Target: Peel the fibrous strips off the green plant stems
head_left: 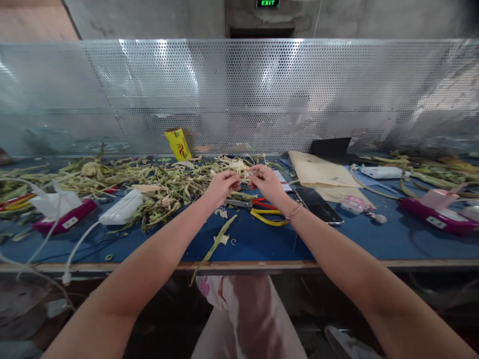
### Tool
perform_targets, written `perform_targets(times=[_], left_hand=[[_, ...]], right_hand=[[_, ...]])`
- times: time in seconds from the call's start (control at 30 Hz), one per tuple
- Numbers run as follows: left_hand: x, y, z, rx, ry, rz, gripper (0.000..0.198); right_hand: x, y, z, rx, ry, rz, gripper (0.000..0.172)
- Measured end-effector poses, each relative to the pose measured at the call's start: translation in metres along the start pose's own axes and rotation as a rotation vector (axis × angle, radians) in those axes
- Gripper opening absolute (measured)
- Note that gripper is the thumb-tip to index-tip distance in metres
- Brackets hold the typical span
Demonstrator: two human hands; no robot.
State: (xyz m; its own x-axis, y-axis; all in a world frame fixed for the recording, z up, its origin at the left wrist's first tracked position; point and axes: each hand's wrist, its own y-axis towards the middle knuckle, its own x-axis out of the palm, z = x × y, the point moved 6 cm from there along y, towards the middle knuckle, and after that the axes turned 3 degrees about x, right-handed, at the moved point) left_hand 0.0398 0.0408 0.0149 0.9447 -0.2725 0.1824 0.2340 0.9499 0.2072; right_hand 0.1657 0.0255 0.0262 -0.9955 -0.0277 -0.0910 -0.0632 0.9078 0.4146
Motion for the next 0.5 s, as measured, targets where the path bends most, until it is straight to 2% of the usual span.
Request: perform_targets(times=[0.17,0.37,0.5], left_hand=[[0.001,-0.001,-0.004,-0.054,-0.038,0.004,0.020],[-0.001,0.003,-0.002,0.032,-0.009,0.013,0.016],[-0.005,0.003,0.005,0.092,0.047,0.045,0.014]], right_hand=[[0.002,0.000,0.000,-0.002,-0.021,-0.014,0.014],[0.007,-0.007,-0.008,0.014,-0.099,-0.068,0.020],[0.007,-0.010,-0.010,-0.021,-0.316,-0.072,0.034]])
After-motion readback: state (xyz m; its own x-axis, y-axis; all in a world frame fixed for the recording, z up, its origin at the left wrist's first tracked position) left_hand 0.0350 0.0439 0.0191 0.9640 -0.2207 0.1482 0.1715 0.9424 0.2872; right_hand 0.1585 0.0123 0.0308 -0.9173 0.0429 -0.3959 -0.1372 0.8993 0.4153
